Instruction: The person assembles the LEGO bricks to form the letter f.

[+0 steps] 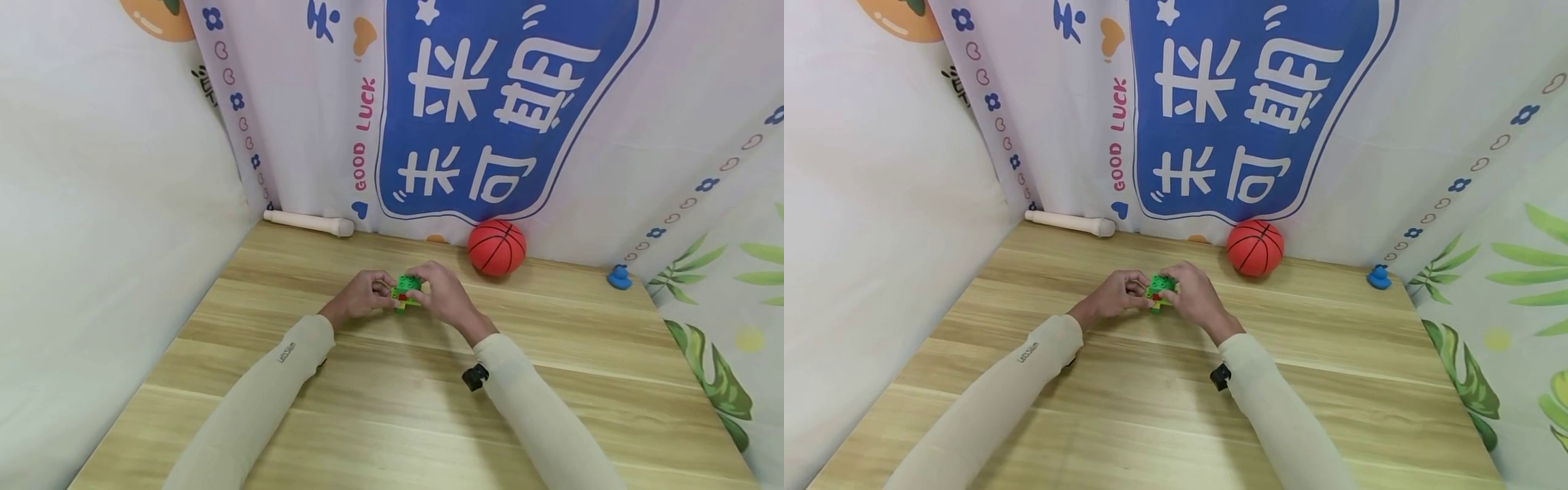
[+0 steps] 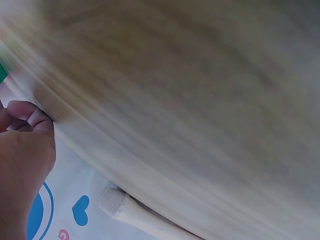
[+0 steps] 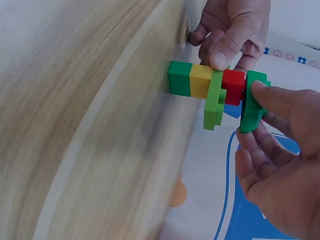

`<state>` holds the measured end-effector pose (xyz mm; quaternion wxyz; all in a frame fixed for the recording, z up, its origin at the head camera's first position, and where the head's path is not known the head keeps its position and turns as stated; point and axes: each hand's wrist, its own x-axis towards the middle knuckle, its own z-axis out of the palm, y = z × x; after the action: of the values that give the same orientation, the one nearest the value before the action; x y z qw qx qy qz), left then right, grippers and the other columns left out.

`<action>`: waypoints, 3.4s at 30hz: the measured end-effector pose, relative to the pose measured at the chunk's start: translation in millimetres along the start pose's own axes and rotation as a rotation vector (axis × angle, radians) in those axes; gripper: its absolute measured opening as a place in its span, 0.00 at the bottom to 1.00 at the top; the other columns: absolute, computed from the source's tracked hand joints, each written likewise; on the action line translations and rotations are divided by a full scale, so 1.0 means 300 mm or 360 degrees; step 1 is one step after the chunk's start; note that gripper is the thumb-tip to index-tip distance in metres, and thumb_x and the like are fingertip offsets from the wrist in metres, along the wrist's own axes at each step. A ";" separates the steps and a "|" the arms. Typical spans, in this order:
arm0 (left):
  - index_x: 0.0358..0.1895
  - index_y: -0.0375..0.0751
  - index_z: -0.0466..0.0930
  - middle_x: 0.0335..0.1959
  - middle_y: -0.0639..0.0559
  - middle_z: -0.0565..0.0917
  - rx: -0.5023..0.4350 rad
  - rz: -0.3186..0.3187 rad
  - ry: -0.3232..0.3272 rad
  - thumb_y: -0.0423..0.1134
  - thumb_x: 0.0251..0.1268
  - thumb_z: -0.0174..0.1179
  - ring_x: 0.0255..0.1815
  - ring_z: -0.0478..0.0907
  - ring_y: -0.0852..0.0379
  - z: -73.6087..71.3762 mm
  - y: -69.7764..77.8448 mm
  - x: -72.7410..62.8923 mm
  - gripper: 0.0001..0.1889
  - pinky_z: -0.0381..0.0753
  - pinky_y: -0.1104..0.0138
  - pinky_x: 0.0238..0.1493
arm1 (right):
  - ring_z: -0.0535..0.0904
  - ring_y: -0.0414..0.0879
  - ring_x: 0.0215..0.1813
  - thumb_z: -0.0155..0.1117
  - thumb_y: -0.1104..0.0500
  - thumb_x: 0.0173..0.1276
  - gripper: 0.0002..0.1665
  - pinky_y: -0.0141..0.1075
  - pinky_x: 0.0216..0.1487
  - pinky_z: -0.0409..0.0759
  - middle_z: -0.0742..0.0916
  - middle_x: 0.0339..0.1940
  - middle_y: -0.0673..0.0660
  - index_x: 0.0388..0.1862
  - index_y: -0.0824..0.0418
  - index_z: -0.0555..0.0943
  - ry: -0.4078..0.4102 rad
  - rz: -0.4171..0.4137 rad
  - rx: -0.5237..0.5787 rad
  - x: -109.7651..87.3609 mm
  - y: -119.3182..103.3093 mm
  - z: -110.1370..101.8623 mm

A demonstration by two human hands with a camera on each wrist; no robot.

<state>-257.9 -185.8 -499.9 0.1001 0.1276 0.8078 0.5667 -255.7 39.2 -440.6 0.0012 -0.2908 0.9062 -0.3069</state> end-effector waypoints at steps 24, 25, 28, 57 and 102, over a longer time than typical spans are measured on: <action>0.54 0.32 0.83 0.38 0.47 0.90 -0.0001 -0.0032 0.0027 0.30 0.66 0.75 0.38 0.82 0.63 0.002 0.008 -0.005 0.16 0.80 0.73 0.38 | 0.88 0.54 0.55 0.81 0.59 0.67 0.23 0.50 0.58 0.86 0.90 0.56 0.59 0.61 0.58 0.90 -0.0037 0.0112 0.0010 0.008 -0.006 -0.022; 0.54 0.32 0.83 0.38 0.47 0.90 0.0000 -0.0030 0.0026 0.30 0.66 0.75 0.38 0.82 0.63 0.003 0.008 -0.006 0.16 0.80 0.73 0.37 | 0.88 0.54 0.55 0.81 0.59 0.67 0.23 0.49 0.58 0.86 0.90 0.56 0.58 0.61 0.58 0.90 -0.0041 0.0115 0.0009 0.009 -0.005 -0.022; 0.54 0.32 0.83 0.38 0.47 0.90 -0.0003 -0.0023 0.0020 0.30 0.67 0.74 0.37 0.82 0.63 0.004 0.005 -0.005 0.16 0.79 0.73 0.37 | 0.88 0.54 0.55 0.80 0.59 0.68 0.23 0.49 0.58 0.87 0.90 0.56 0.58 0.61 0.58 0.90 -0.0049 0.0115 0.0002 0.008 -0.001 -0.023; 0.55 0.32 0.84 0.40 0.46 0.91 0.0004 -0.0038 0.0030 0.29 0.66 0.74 0.39 0.84 0.62 0.003 0.009 -0.004 0.16 0.82 0.73 0.40 | 0.86 0.53 0.53 0.81 0.62 0.66 0.22 0.49 0.61 0.85 0.91 0.53 0.59 0.58 0.62 0.89 -0.0123 0.0043 -0.0026 0.027 0.012 -0.033; 0.44 0.34 0.93 0.18 0.59 0.72 0.0765 0.0206 -0.0165 0.42 0.80 0.64 0.21 0.65 0.64 0.114 0.068 -0.025 0.14 0.62 0.73 0.26 | 0.86 0.47 0.44 0.66 0.56 0.81 0.19 0.34 0.43 0.82 0.89 0.50 0.62 0.63 0.65 0.82 -0.0176 0.0659 0.0626 -0.133 0.154 0.055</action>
<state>-238.5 -151.2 -492.2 0.0718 0.2281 0.9032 0.3564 -243.7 80.8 -486.7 0.1697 -0.1100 0.8680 -0.4535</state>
